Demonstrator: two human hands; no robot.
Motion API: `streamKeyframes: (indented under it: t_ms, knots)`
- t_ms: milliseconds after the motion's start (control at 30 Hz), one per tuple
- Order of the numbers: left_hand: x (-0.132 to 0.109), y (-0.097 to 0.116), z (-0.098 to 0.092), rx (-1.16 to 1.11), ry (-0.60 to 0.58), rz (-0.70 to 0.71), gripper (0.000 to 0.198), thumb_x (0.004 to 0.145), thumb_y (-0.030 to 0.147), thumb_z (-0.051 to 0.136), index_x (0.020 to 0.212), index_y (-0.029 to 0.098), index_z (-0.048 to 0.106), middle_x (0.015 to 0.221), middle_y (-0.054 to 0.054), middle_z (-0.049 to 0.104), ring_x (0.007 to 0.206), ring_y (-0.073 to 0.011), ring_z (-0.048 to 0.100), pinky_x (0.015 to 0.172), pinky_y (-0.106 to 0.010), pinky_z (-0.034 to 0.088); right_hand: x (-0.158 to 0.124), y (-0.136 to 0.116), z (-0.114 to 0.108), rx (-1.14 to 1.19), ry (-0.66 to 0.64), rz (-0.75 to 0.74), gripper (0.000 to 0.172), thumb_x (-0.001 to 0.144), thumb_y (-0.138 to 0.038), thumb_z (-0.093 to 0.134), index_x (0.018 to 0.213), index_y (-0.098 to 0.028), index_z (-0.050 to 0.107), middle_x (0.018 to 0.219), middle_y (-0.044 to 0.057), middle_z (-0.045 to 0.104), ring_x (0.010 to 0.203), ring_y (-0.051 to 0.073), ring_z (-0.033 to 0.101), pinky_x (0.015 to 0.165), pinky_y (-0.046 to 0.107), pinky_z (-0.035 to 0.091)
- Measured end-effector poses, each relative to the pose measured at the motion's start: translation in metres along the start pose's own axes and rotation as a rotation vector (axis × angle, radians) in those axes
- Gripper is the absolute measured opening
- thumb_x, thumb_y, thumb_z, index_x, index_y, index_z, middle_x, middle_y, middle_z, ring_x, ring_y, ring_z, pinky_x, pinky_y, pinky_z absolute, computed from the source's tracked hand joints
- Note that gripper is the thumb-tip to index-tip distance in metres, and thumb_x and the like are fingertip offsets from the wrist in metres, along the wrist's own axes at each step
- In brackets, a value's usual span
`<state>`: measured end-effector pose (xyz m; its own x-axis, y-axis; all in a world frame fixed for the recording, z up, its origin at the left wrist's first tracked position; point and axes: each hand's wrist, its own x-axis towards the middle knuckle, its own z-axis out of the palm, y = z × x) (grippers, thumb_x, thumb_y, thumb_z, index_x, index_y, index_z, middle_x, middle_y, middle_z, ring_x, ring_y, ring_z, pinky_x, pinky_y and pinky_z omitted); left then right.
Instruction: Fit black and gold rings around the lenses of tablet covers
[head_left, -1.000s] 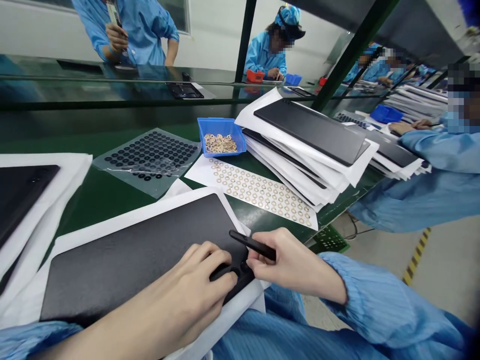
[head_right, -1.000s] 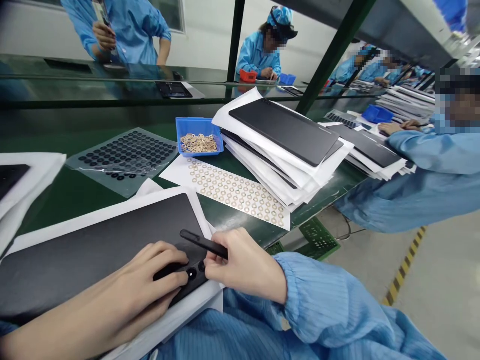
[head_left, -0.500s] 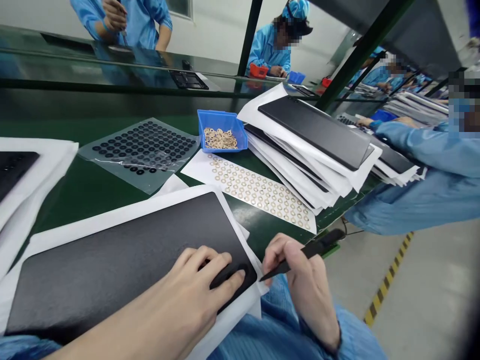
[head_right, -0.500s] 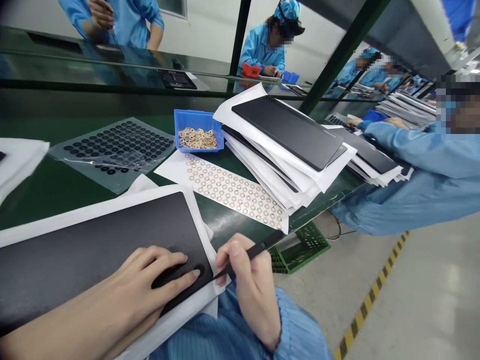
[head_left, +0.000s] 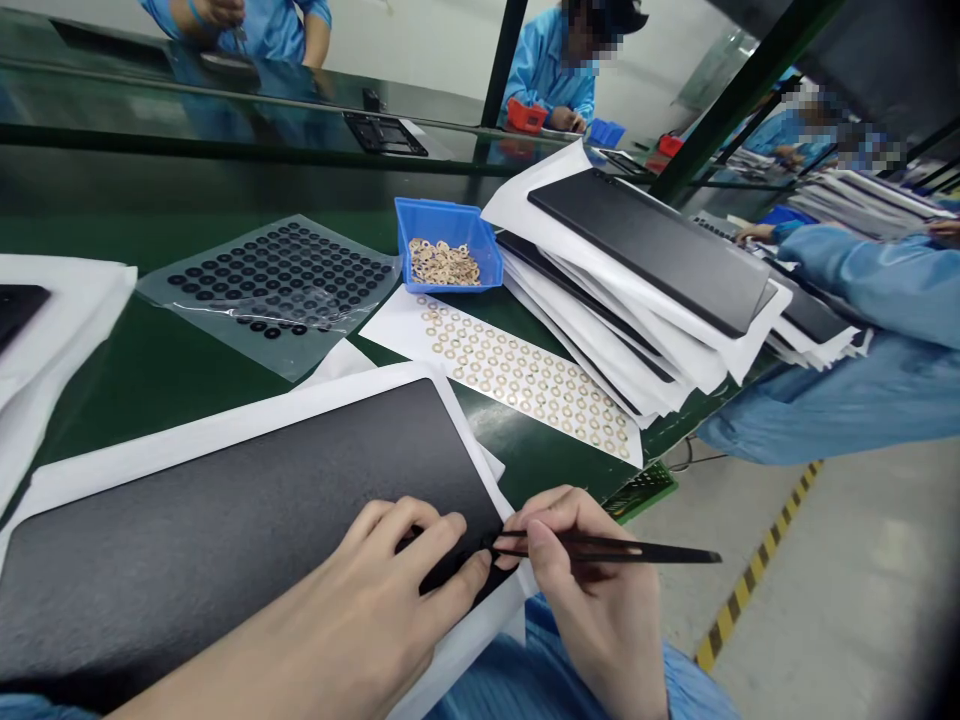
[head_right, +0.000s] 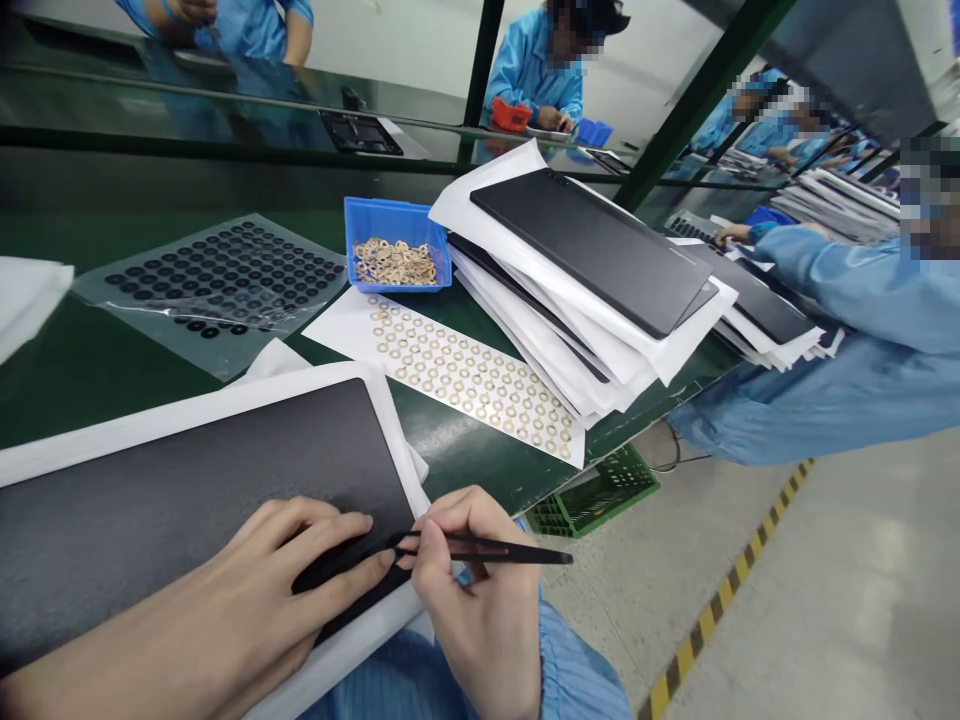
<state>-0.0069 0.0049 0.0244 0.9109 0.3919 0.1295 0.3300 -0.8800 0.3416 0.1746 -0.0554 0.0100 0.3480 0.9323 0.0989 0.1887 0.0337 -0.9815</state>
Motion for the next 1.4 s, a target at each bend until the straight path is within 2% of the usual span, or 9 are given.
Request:
streamKeyframes:
  t_ms: [133, 267, 467, 567, 733, 933, 1267, 1400]
  knots:
    - [0.001, 0.002, 0.000, 0.026, 0.009, 0.019, 0.049, 0.077, 0.011, 0.049, 0.125, 0.023, 0.051, 0.114, -0.007, 0.059, 0.094, -0.0244, 0.051, 0.075, -0.034, 0.043, 0.001, -0.004, -0.001, -0.044, -0.021, -0.047, 0.017, 0.084, -0.021, 0.055, 0.068, -0.019, 0.056, 0.070, 0.002, 0.058, 0.056, 0.011, 0.063, 0.052, 0.020, 0.058]
    - [0.002, 0.005, -0.003, 0.034, -0.031, -0.051, 0.045, 0.083, 0.010, 0.047, 0.125, 0.025, 0.050, 0.117, -0.004, 0.057, 0.098, -0.0222, 0.049, 0.080, -0.034, 0.042, 0.002, -0.007, -0.002, -0.067, -0.050, -0.056, 0.017, 0.085, -0.019, 0.054, 0.068, -0.018, 0.055, 0.070, 0.002, 0.058, 0.056, 0.011, 0.063, 0.053, 0.021, 0.058]
    - [0.000, 0.005, -0.002, 0.038, -0.036, -0.025, 0.044, 0.085, 0.012, 0.045, 0.128, 0.023, 0.048, 0.118, -0.005, 0.056, 0.099, -0.0224, 0.047, 0.080, -0.033, 0.041, 0.007, -0.008, -0.001, -0.109, -0.075, -0.081, 0.017, 0.083, -0.016, 0.054, 0.066, -0.017, 0.053, 0.069, 0.001, 0.058, 0.055, 0.011, 0.062, 0.052, 0.020, 0.055]
    - [-0.001, 0.004, -0.001, 0.029, -0.020, -0.024, 0.043, 0.085, 0.012, 0.043, 0.126, 0.024, 0.049, 0.116, -0.004, 0.056, 0.098, -0.0224, 0.047, 0.079, -0.034, 0.041, 0.010, -0.008, -0.003, -0.097, -0.113, -0.065, 0.018, 0.081, -0.016, 0.054, 0.063, -0.017, 0.052, 0.066, 0.001, 0.058, 0.052, 0.011, 0.061, 0.050, 0.020, 0.054]
    - [-0.001, 0.005, -0.002, 0.001, -0.067, -0.033, 0.045, 0.084, 0.011, 0.044, 0.127, 0.025, 0.048, 0.115, -0.004, 0.056, 0.099, -0.0224, 0.046, 0.079, -0.034, 0.042, 0.013, -0.006, -0.008, -0.055, -0.177, -0.065, 0.017, 0.080, -0.015, 0.055, 0.063, -0.017, 0.050, 0.066, 0.000, 0.057, 0.051, 0.010, 0.060, 0.049, 0.019, 0.052]
    - [-0.001, 0.005, -0.001, -0.005, -0.081, -0.037, 0.044, 0.083, 0.009, 0.045, 0.125, 0.023, 0.048, 0.113, -0.006, 0.055, 0.096, -0.0218, 0.045, 0.075, -0.031, 0.043, 0.014, 0.001, -0.012, -0.004, -0.251, -0.067, 0.018, 0.083, -0.018, 0.054, 0.066, -0.017, 0.052, 0.068, 0.001, 0.058, 0.054, 0.011, 0.059, 0.050, 0.021, 0.051]
    - [0.000, 0.005, -0.002, 0.003, -0.092, -0.046, 0.044, 0.082, 0.008, 0.045, 0.123, 0.024, 0.049, 0.110, -0.006, 0.054, 0.094, -0.0215, 0.045, 0.074, -0.030, 0.043, 0.013, 0.005, -0.013, 0.103, -0.276, -0.015, 0.019, 0.086, -0.019, 0.054, 0.068, -0.017, 0.051, 0.070, 0.000, 0.056, 0.053, 0.009, 0.061, 0.052, 0.020, 0.054]
    - [0.000, 0.006, -0.004, 0.009, -0.079, -0.042, 0.044, 0.081, 0.006, 0.045, 0.121, 0.023, 0.051, 0.110, -0.006, 0.054, 0.093, -0.0210, 0.045, 0.074, -0.029, 0.043, 0.012, 0.004, -0.010, 0.094, -0.239, -0.060, 0.018, 0.086, -0.017, 0.053, 0.068, -0.017, 0.053, 0.069, -0.001, 0.056, 0.052, 0.008, 0.060, 0.050, 0.018, 0.053]
